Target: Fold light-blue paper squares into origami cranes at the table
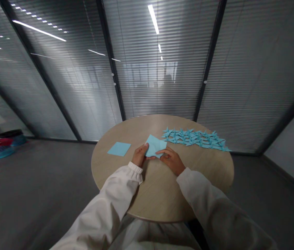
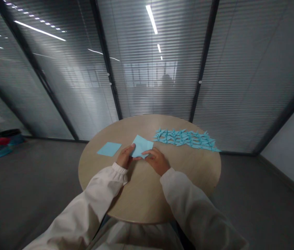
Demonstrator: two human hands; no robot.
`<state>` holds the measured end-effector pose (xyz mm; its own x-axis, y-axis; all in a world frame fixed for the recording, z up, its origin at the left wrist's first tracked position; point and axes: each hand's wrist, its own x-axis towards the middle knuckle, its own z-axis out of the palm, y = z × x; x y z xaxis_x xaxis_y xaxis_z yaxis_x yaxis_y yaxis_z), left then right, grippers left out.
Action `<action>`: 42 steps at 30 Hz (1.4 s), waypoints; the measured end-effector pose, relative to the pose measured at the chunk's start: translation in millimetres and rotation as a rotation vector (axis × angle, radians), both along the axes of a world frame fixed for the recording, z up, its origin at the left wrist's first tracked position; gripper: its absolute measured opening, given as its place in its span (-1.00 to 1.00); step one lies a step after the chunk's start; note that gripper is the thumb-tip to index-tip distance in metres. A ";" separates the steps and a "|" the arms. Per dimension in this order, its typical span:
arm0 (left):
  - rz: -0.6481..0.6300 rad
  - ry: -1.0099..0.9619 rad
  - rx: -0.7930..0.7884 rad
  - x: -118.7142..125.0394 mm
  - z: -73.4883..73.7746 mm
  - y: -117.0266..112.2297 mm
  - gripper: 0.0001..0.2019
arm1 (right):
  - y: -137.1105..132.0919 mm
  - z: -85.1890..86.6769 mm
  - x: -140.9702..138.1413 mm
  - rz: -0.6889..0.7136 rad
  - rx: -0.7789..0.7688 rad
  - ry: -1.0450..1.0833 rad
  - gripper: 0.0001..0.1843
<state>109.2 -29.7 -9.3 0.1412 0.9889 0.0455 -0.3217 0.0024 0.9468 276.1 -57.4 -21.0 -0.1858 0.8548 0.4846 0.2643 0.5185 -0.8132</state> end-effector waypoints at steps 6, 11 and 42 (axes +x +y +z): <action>-0.019 0.093 0.053 -0.3 -1.3 -0.1 -0.49 | -0.9 1.8 0.2 0.013 -0.015 0.045 -0.79; 0.003 0.110 0.076 -1.6 -5.2 2.3 -0.50 | 0.8 -0.5 0.9 0.040 -0.018 0.053 -0.77; -0.021 0.096 0.054 -2.0 -6.1 2.5 -0.53 | 3.9 -2.7 1.0 -0.046 0.011 0.078 -0.81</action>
